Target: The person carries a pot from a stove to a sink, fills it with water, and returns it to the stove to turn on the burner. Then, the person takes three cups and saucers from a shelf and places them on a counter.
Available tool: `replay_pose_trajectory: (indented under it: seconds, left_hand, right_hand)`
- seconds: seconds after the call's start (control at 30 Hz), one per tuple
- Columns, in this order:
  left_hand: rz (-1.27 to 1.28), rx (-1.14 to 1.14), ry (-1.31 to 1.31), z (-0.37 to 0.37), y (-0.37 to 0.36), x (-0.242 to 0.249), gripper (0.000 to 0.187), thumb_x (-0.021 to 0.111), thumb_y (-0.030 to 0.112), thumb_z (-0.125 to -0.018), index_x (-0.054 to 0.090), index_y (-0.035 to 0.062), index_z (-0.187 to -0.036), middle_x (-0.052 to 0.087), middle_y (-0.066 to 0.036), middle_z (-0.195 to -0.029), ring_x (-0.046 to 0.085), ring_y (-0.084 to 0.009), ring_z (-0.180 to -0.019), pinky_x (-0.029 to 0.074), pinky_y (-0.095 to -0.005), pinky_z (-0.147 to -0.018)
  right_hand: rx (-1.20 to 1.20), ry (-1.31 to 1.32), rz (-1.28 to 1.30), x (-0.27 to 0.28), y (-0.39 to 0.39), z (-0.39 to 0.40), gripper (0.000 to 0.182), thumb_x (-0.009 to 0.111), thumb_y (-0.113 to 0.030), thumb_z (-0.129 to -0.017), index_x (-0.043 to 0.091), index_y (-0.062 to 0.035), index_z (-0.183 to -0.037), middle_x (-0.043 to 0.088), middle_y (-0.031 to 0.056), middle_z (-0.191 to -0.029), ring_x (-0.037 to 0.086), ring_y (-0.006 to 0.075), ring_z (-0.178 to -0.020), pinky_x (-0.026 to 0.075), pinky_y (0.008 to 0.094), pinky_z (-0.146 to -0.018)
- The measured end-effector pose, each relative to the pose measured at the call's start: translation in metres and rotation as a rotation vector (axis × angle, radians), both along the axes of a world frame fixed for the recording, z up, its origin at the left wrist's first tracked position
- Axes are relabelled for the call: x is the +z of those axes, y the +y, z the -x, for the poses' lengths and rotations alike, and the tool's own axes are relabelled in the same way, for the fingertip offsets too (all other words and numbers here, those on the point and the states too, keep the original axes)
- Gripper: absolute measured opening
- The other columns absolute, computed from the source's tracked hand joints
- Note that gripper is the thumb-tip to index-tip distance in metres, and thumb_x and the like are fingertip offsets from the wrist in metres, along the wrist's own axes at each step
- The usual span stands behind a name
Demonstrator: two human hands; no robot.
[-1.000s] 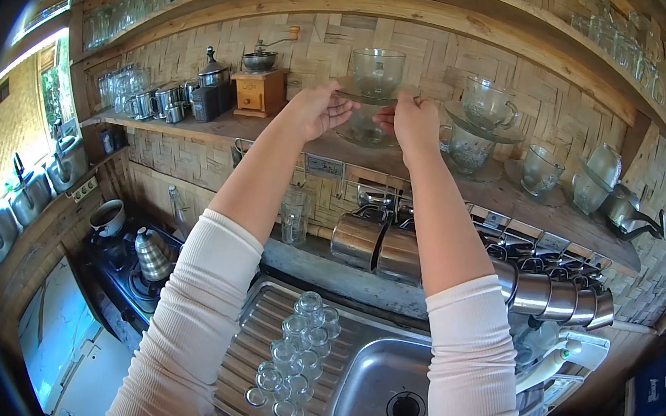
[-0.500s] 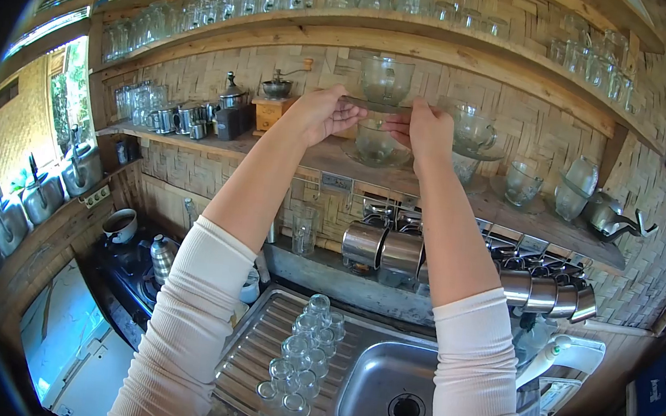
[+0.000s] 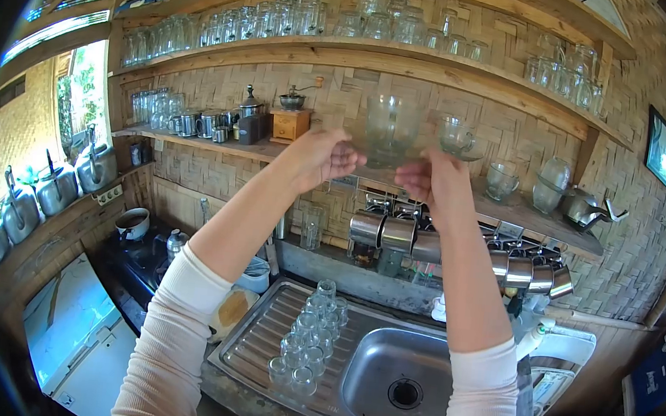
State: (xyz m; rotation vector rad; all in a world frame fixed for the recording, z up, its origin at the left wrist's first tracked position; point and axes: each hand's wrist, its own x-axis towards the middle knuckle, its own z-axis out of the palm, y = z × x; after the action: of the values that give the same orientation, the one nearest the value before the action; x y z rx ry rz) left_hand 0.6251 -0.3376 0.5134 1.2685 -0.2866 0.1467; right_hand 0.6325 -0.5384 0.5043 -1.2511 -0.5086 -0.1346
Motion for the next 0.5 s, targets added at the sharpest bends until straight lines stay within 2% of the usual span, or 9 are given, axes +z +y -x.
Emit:
replay_pose_trajectory:
  seconds: [0.1,0.17,0.2,0.27,0.3,0.37,0.5]
  left_hand:
    - [0.026,-0.071,0.063,0.026,-0.006,-0.028,0.017,0.046,0.012,-0.086,0.047,-0.0026,-0.094,0.058,-0.014,-0.076,0.060,-0.0201,-0.075,0.051,-0.0283,-0.065]
    - [0.024,-0.060,0.102,0.046,-0.011,-0.047,0.018,0.047,0.012,-0.086,0.047,-0.0028,-0.095,0.057,-0.012,-0.073,0.060,-0.0207,-0.075,0.051,-0.0285,-0.065]
    - [0.027,-0.090,0.132,0.052,-0.012,-0.057,0.019,0.048,0.013,-0.085,0.046,-0.0024,-0.096,0.057,-0.011,-0.073,0.060,-0.0205,-0.074,0.051,-0.0291,-0.065]
    - [0.016,-0.098,0.164,0.068,-0.015,-0.076,0.027,0.048,0.014,-0.086,0.044,-0.0045,-0.106,0.058,-0.013,-0.076,0.059,-0.0193,-0.070,0.051,-0.0285,-0.065]
    - [0.017,-0.099,0.173,0.074,-0.016,-0.085,0.027,0.048,0.014,-0.086,0.044,-0.0045,-0.106,0.058,-0.013,-0.076,0.059,-0.0193,-0.070,0.051,-0.0285,-0.065]
    - [-0.013,-0.134,0.145,0.088,-0.019,-0.103,0.041,0.047,0.017,-0.088,0.037,-0.0068,-0.119,0.059,-0.015,-0.079,0.059,-0.0179,-0.068,0.050,-0.0277,-0.064]
    - [0.017,-0.154,0.131,0.113,-0.030,-0.147,0.049,0.046,0.019,-0.089,0.029,-0.0072,-0.127,0.060,-0.015,-0.082,0.058,-0.0164,-0.067,0.049,-0.0272,-0.063]
  right_hand:
    - [-0.010,0.057,-0.028,-0.029,-0.010,0.029,0.021,0.044,-0.018,-0.084,0.050,0.0019,-0.087,0.062,0.0166,-0.074,0.062,0.0221,-0.063,0.051,0.0272,-0.055]
    - [0.012,0.116,-0.014,-0.048,-0.017,0.044,0.024,0.045,-0.015,-0.083,0.050,0.0037,-0.097,0.062,0.0164,-0.073,0.063,0.0228,-0.062,0.051,0.0275,-0.054]
    - [0.011,0.121,-0.013,-0.057,-0.021,0.051,0.024,0.045,-0.015,-0.083,0.050,0.0037,-0.097,0.062,0.0164,-0.073,0.063,0.0228,-0.062,0.051,0.0275,-0.054]
    - [0.074,0.173,-0.021,-0.075,-0.028,0.064,0.039,0.045,-0.013,-0.082,0.041,0.0061,-0.116,0.062,0.0172,-0.071,0.063,0.0241,-0.060,0.051,0.0279,-0.053]
    - [0.104,0.197,-0.039,-0.086,-0.031,0.067,0.055,0.045,-0.011,-0.081,0.025,0.0063,-0.129,0.061,0.0191,-0.071,0.063,0.0253,-0.059,0.052,0.0296,-0.054]
    - [0.134,0.237,-0.041,-0.105,-0.038,0.078,0.057,0.045,-0.011,-0.081,0.021,0.0066,-0.130,0.061,0.0198,-0.071,0.063,0.0257,-0.060,0.053,0.0307,-0.055]
    - [0.192,0.286,-0.075,-0.139,-0.049,0.104,0.061,0.043,-0.008,-0.080,0.014,0.0081,-0.131,0.060,0.0217,-0.072,0.063,0.0272,-0.060,0.054,0.0331,-0.056]
